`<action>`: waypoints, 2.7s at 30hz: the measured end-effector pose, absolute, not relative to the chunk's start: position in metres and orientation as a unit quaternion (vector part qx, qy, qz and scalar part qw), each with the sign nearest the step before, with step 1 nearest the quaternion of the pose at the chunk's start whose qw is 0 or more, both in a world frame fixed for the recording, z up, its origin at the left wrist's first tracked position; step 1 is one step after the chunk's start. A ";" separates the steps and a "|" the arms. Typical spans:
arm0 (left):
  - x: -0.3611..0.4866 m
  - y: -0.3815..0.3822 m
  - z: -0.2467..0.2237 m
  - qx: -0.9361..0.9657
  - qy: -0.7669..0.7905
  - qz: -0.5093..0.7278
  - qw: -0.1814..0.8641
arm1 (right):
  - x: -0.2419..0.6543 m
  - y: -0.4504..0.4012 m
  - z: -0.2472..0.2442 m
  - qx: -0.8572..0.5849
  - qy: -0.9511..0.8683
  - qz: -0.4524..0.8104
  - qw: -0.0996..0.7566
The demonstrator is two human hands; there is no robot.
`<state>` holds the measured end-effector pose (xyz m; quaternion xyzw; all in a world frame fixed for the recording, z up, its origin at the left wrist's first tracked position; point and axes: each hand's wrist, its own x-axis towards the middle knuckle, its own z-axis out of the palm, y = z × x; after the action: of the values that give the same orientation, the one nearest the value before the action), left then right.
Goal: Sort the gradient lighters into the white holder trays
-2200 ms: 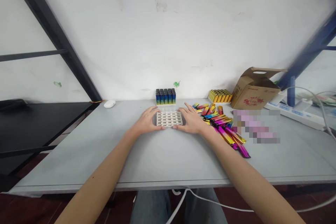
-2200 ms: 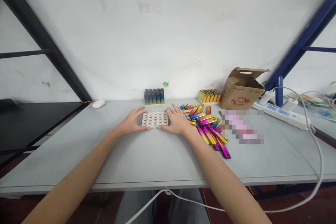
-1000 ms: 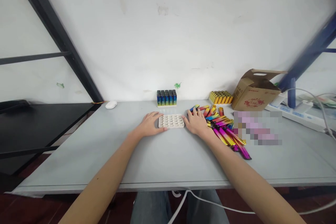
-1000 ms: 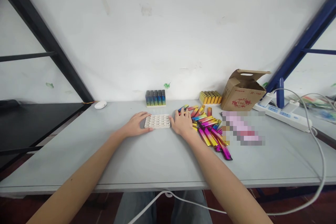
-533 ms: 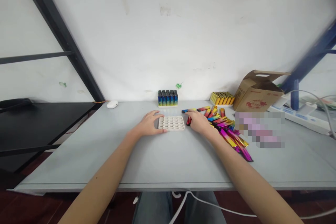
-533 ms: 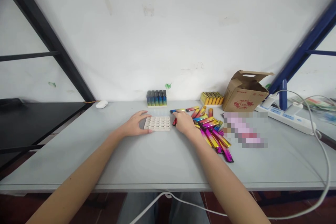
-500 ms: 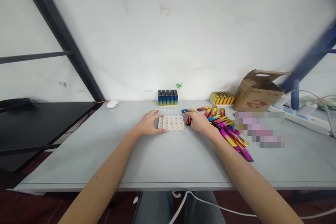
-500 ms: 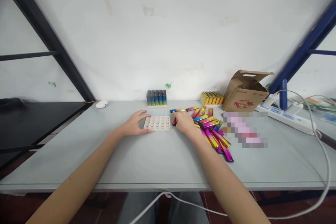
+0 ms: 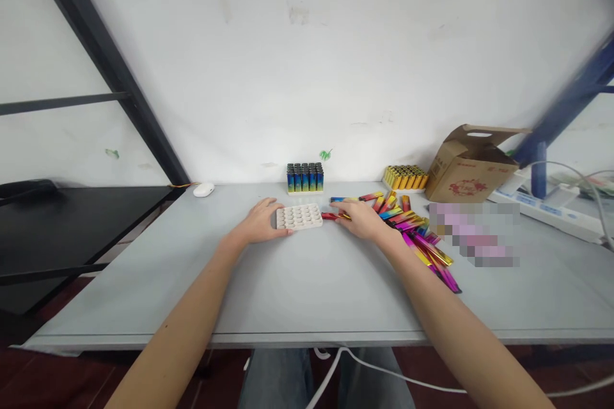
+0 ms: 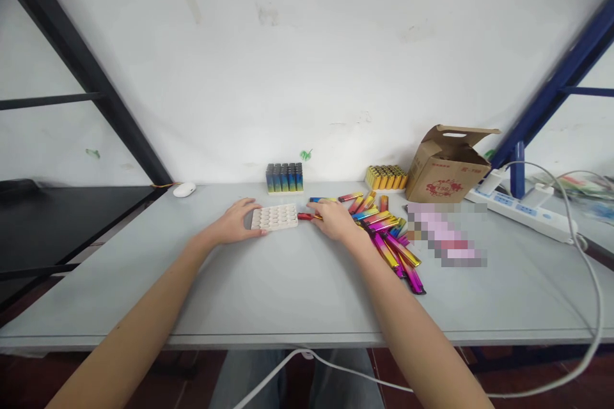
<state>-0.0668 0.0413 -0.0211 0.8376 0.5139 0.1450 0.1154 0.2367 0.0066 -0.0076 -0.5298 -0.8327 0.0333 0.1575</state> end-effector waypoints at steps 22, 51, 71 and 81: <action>-0.031 0.031 -0.032 0.881 0.426 0.181 0.097 | 0.212 0.005 0.005 -0.384 -0.585 0.527 0.483; -0.035 0.037 -0.034 0.874 0.444 0.171 0.099 | 0.198 -0.004 0.007 -0.281 -0.357 0.721 0.523; -0.008 0.011 -0.028 0.900 0.395 0.160 0.088 | 0.198 0.007 -0.010 -0.406 -0.525 0.508 0.549; -0.007 0.012 -0.027 0.877 0.428 0.169 0.138 | 0.195 0.006 -0.012 -0.393 -0.620 0.395 0.553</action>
<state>-0.0068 0.0119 -0.0270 0.8771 0.4278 0.1691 0.1381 0.1947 0.0065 -0.0122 -0.3925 -0.6203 0.3947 0.5525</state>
